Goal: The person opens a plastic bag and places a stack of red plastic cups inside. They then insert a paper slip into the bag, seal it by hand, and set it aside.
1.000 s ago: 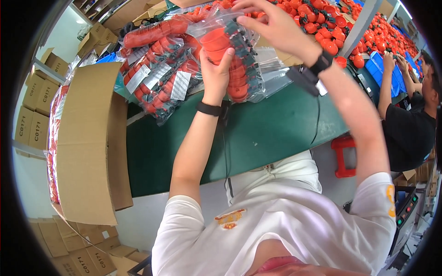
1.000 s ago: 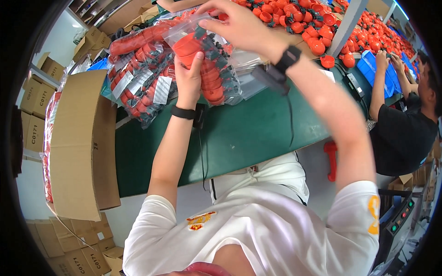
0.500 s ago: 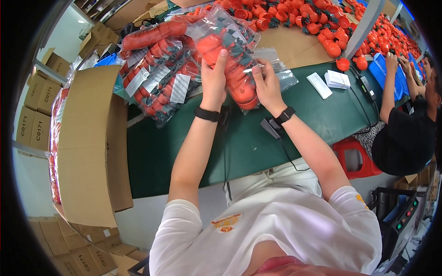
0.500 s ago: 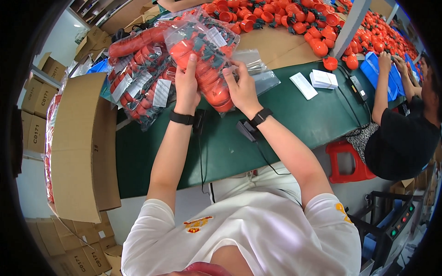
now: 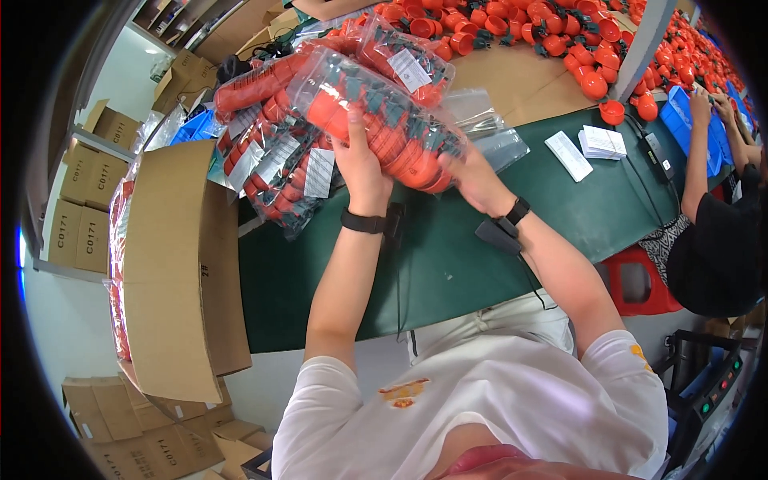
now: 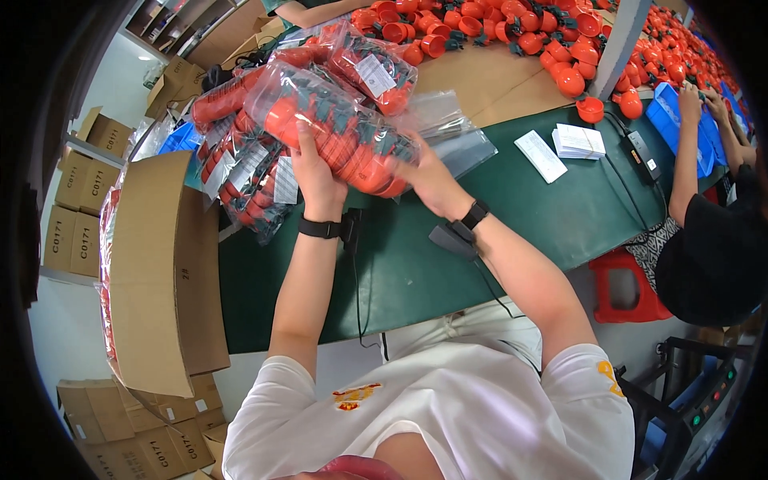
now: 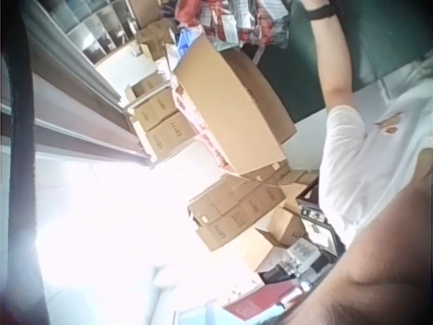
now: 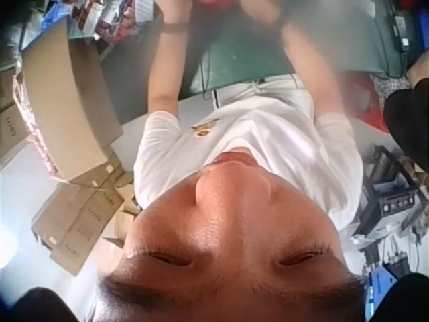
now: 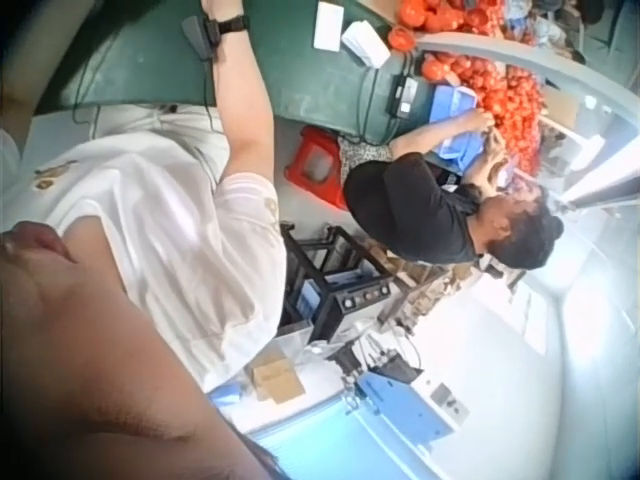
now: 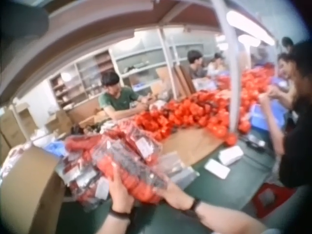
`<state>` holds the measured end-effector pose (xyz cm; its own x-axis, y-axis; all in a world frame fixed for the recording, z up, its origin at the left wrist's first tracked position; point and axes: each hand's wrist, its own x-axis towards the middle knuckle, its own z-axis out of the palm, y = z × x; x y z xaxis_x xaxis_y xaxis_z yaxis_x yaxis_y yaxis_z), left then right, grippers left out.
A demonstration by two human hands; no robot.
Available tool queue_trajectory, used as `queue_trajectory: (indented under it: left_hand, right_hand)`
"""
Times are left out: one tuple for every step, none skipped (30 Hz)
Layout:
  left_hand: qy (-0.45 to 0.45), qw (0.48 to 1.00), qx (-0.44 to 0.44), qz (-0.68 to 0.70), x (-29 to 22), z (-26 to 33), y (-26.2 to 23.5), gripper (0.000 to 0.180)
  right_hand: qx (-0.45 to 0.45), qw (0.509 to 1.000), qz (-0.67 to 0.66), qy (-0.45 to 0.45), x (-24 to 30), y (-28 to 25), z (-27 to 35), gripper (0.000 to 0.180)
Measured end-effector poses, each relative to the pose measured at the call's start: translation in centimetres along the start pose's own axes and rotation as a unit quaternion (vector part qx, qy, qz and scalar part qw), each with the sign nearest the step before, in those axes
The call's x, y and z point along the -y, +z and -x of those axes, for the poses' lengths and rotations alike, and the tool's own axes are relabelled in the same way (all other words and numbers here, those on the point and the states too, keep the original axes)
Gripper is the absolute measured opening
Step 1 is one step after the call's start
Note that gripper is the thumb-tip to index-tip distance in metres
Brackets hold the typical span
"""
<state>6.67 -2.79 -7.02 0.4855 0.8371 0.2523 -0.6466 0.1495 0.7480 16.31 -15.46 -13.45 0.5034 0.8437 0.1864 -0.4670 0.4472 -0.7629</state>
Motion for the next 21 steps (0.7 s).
queue_trajectory:
  left_hand:
    - [0.025, 0.999, 0.007, -0.042, 0.6, -0.4, -1.0, 0.050]
    - [0.024, 0.999, 0.009, -0.044, 0.6, -0.4, -0.8, 0.050]
    - [0.025, 0.999, -0.002, -0.042, 0.6, -0.3, -0.8, 0.050]
    - [0.026, 0.999, -0.014, -0.039, 0.6, -0.2, -0.7, 0.050]
    - [0.025, 0.999, -0.014, -0.042, 0.5, -0.1, -0.9, 0.050]
    - [0.018, 0.999, -0.006, -0.039, 0.3, -0.1, -1.1, 0.053]
    - [0.010, 0.999, 0.003, -0.035, 0.2, -0.1, -1.4, 0.057]
    - [0.008, 0.999, 0.004, -0.036, 0.0, 0.0, -1.1, 0.057]
    - [-0.005, 1.000, 0.017, -0.021, -0.3, 0.0, -0.8, 0.058]
    - [-0.017, 0.999, 0.030, -0.005, -0.4, 0.1, -0.6, 0.059]
    - [-0.018, 0.999, 0.031, -0.006, -0.4, 0.0, -0.6, 0.059]
    - [-0.002, 0.999, 0.033, -0.014, -0.4, 0.0, -0.6, 0.060]
    - [0.013, 0.999, 0.034, -0.021, -0.4, 0.0, -0.6, 0.061]
    - [0.013, 0.999, 0.033, -0.023, -0.3, -0.1, -1.0, 0.061]
    - [0.020, 0.999, 0.032, -0.034, -0.2, -0.2, -1.3, 0.062]
    - [0.027, 0.998, 0.031, -0.045, -0.1, -0.2, -1.6, 0.062]
    - [0.026, 0.998, 0.032, -0.045, 0.0, -0.2, -1.6, 0.062]
    - [0.023, 0.998, 0.037, -0.039, 0.0, -0.2, -1.6, 0.065]
    - [0.020, 0.998, 0.042, -0.032, 0.0, -0.2, -1.5, 0.068]
    - [0.019, 0.998, 0.044, -0.032, 0.1, -0.1, -1.3, 0.068]
    - [0.041, 0.997, 0.039, -0.046, 0.4, 0.0, -1.1, 0.072]
  right_hand:
    - [0.029, 1.000, -0.002, -0.009, -0.6, 0.6, 0.2, 0.081]
    - [0.055, 0.998, -0.003, -0.020, -0.9, 1.0, 0.4, 0.084]
    - [0.054, 0.998, 0.031, -0.003, -0.9, 1.2, 0.5, 0.087]
    - [0.052, 0.998, 0.029, -0.005, -0.7, 1.1, 0.4, 0.087]
    - [0.064, 0.997, 0.046, 0.001, -0.2, 1.4, 0.5, 0.086]
    - [0.077, 0.995, 0.063, 0.007, 0.3, 1.7, 0.6, 0.084]
    - [0.077, 0.995, 0.061, 0.007, 0.7, 1.6, 0.7, 0.084]
    - [0.077, 0.992, 0.089, 0.038, 1.2, 1.3, 0.7, 0.078]
    - [0.077, 0.988, 0.117, 0.069, 1.5, 1.1, 0.7, 0.072]
    - [0.075, 0.988, 0.115, 0.069, 1.4, 0.9, 0.6, 0.072]
    - [0.073, 0.991, 0.085, 0.067, 1.3, 0.9, 0.4, 0.064]
    - [0.071, 0.994, 0.055, 0.066, 1.2, 0.8, 0.3, 0.056]
    - [0.070, 0.994, 0.054, 0.065, 1.2, 0.8, 0.3, 0.056]
    - [0.067, 0.993, 0.035, 0.087, 1.3, 0.9, 0.4, 0.054]
    - [0.065, 0.992, 0.016, 0.110, 1.4, 1.0, 0.5, 0.051]
    - [0.065, 0.992, 0.015, 0.111, 1.5, 1.2, 0.6, 0.051]
    - [0.073, 0.991, 0.016, 0.111, 1.9, 1.1, 0.6, 0.050]
    - [0.080, 0.990, 0.018, 0.112, 2.0, 1.1, 0.6, 0.049]
    - [0.080, 0.990, 0.018, 0.112, 2.0, 1.0, 0.6, 0.049]
    - [0.076, 0.991, 0.009, 0.107, 2.1, 0.9, 0.6, 0.052]
    - [0.072, 0.992, 0.000, 0.102, 2.1, 0.9, 0.6, 0.055]
